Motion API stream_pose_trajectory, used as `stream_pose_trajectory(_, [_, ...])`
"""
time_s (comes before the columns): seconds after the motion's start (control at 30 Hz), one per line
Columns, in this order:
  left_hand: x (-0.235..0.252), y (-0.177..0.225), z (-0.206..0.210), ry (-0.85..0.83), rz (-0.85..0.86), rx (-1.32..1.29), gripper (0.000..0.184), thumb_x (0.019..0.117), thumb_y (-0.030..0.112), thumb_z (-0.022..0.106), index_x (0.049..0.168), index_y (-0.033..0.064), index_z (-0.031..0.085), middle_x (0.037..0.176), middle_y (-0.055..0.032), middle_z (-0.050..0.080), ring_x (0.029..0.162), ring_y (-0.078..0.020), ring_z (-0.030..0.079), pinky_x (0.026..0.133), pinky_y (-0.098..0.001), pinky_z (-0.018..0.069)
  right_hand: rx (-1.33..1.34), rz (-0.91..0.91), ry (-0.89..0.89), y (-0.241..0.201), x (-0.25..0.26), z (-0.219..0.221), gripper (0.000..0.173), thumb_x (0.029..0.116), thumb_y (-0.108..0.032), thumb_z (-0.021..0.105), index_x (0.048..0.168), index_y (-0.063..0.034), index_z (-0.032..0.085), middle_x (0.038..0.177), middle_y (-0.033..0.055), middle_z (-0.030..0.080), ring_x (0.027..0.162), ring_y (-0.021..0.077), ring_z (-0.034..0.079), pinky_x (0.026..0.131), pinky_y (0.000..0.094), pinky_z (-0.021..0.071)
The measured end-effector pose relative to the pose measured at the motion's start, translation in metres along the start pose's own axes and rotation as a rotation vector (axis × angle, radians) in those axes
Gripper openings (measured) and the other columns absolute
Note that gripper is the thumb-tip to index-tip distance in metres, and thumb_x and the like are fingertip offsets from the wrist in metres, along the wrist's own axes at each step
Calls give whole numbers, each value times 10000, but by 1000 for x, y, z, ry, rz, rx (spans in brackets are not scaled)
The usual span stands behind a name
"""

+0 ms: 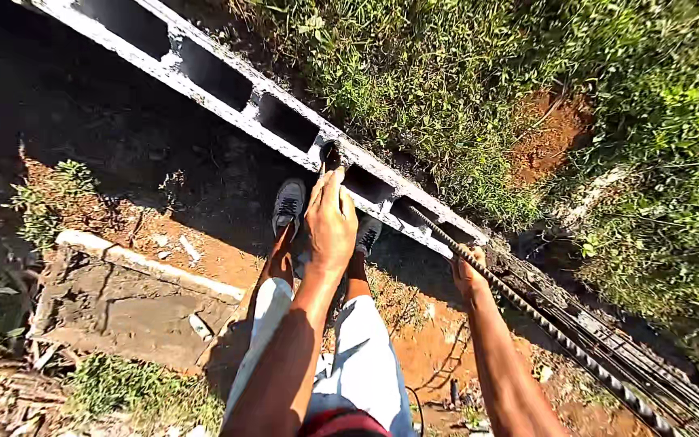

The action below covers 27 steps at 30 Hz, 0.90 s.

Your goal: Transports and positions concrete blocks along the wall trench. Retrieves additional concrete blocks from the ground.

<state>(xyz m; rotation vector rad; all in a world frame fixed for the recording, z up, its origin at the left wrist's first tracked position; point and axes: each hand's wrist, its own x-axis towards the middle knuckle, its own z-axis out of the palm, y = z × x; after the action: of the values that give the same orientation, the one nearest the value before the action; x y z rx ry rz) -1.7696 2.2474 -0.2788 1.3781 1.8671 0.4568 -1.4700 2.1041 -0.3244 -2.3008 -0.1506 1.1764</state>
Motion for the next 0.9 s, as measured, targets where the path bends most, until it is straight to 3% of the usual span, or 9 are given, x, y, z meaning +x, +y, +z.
stream_pose_trajectory(0.07, [-35, 1, -8, -36, -232, -164, 541, 1039, 224, 594, 1522, 33, 444, 1452, -143, 592, 1329, -249, 586, 1107, -452, 491, -18, 14, 20, -3, -1, -1, 233, 1020, -46, 540, 1234, 40, 502, 992, 106, 631, 864, 118, 650, 777, 310, 586])
stream_pose_trajectory(0.13, [-40, -13, -1, -147, -553, -435, 825, 982, 355, 692, 1607, 37, 256, 1514, -213, 504, 1357, -317, 545, 1103, -496, 478, -42, 33, 34, -3, -1, -2, 256, 1026, -59, 547, 1252, 44, 485, 1023, 125, 613, 892, 135, 638, 791, 322, 576])
stream_pose_trajectory(0.2, [-19, -24, 15, -179, -686, -693, 896, 937, 353, 754, 1606, 44, 245, 1538, -222, 458, 1360, -319, 521, 1097, -498, 481, -72, 9, 47, -5, -2, 3, 286, 1011, -70, 576, 1258, 45, 488, 1042, 124, 611, 909, 129, 631, 800, 315, 567])
stream_pose_trajectory(0.33, [38, -30, 60, 3, -681, -729, 666, 877, 189, 768, 1430, -26, 466, 1294, -208, 620, 1180, -271, 628, 990, -471, 550, -161, 12, 118, -5, 2, 12, 457, 969, -89, 663, 1364, 54, 484, 1170, 194, 636, 1007, 210, 666, 862, 399, 597])
stream_pose_trajectory(0.47, [42, -6, 71, 35, -780, -589, 723, 908, 129, 688, 1532, -2, 348, 1359, -231, 583, 1253, -313, 585, 1030, -507, 512, -134, 83, 143, 9, 12, 0, 501, 962, -51, 658, 1405, 52, 448, 1246, 234, 608, 1051, 273, 675, 852, 449, 617])
stream_pose_trajectory(0.57, [46, 9, 77, -11, -802, -526, 794, 899, 142, 721, 1568, 14, 313, 1356, -258, 587, 1238, -363, 592, 1008, -545, 512, -88, 111, 166, 17, 16, -5, 484, 957, -45, 668, 1386, 58, 470, 1227, 243, 621, 1016, 300, 699, 811, 478, 637])
stream_pose_trajectory(0.63, [45, 5, 73, -54, -799, -512, 799, 888, 153, 735, 1559, 10, 325, 1338, -262, 592, 1226, -365, 597, 1001, -543, 519, -91, 135, 186, 17, 10, -1, 493, 944, -47, 682, 1379, 58, 477, 1217, 245, 624, 1004, 305, 701, 806, 483, 639])
stream_pose_trajectory(0.77, [48, -14, 63, -1, -788, -543, 645, 872, 131, 735, 1448, -2, 477, 1266, -233, 626, 1164, -319, 622, 963, -514, 533, -171, 144, 189, 1, 9, 15, 484, 943, -69, 689, 1361, 63, 484, 1179, 235, 647, 996, 274, 699, 843, 440, 619])
stream_pose_trajectory(0.9, [50, -10, 62, 11, -824, -571, 606, 893, 124, 717, 1439, 3, 484, 1291, -221, 618, 1186, -305, 613, 983, -502, 523, -235, 86, 163, -1, 5, 8, 445, 936, -82, 701, 1317, 61, 523, 1122, 203, 656, 958, 238, 688, 825, 422, 611])
